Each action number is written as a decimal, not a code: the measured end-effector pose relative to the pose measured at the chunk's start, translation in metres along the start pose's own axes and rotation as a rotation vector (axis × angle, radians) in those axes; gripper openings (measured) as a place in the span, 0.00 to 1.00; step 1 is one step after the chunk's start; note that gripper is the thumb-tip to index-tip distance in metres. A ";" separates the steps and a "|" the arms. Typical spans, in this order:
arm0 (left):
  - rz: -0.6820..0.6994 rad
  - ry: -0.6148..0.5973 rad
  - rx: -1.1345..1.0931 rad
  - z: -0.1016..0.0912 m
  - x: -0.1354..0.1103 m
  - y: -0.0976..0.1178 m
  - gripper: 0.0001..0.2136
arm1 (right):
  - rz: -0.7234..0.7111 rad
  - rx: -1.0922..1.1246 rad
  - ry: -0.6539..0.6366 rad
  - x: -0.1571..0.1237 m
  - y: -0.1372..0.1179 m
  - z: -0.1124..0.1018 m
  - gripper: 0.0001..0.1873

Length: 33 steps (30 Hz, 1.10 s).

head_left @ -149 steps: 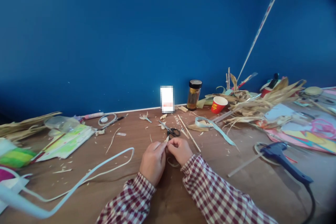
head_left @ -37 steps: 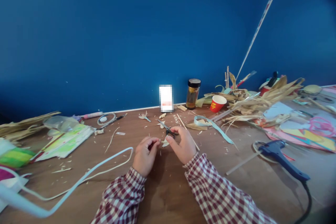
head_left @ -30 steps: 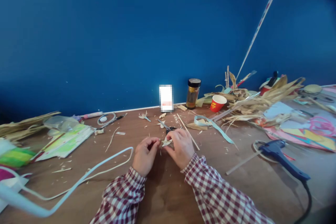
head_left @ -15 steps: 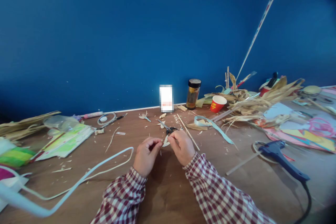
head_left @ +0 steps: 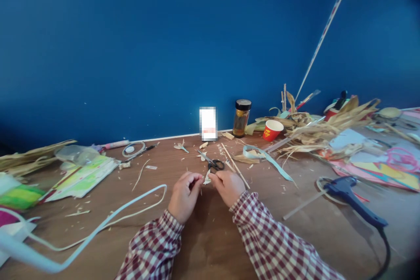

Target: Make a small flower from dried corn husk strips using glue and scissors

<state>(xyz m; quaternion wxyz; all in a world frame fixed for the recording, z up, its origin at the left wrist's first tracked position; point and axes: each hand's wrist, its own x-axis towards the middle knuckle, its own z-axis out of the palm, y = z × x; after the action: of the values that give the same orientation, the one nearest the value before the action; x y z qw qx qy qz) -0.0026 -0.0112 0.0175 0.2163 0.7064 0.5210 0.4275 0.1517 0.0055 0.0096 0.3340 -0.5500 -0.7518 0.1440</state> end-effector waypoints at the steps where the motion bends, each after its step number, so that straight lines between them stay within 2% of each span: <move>1: -0.020 -0.008 -0.020 0.001 0.000 -0.001 0.09 | -0.023 0.032 0.026 0.000 -0.001 0.001 0.17; 3: -0.082 -0.035 -0.092 0.003 -0.001 -0.004 0.10 | -0.061 0.153 0.054 -0.001 -0.002 0.002 0.09; 6: -0.200 -0.101 -0.262 0.006 -0.001 -0.008 0.11 | -0.076 0.383 0.008 0.000 -0.004 0.005 0.11; 9: -0.284 -0.146 -0.403 0.008 -0.001 -0.010 0.12 | -0.035 0.513 -0.044 0.001 -0.006 0.007 0.09; 16: -0.343 -0.125 -0.510 0.009 -0.001 -0.009 0.12 | 0.072 0.733 -0.194 0.004 -0.008 0.002 0.04; 20: -0.367 -0.125 -0.559 0.010 -0.001 -0.010 0.12 | 0.091 0.753 -0.224 0.004 -0.009 0.000 0.05; 24: -0.413 -0.136 -0.646 0.012 -0.002 -0.012 0.12 | 0.068 0.717 -0.207 0.003 -0.010 0.002 0.06; 33: -0.419 -0.104 -0.681 0.016 -0.001 -0.018 0.11 | 0.095 0.744 -0.159 0.001 -0.009 0.013 0.06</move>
<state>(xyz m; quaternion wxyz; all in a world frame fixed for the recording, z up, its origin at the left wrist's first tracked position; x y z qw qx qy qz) 0.0008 -0.0031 -0.0052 0.5466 0.4936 0.4707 0.4859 0.1368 0.0052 0.0056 0.4445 -0.4126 -0.6453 0.4645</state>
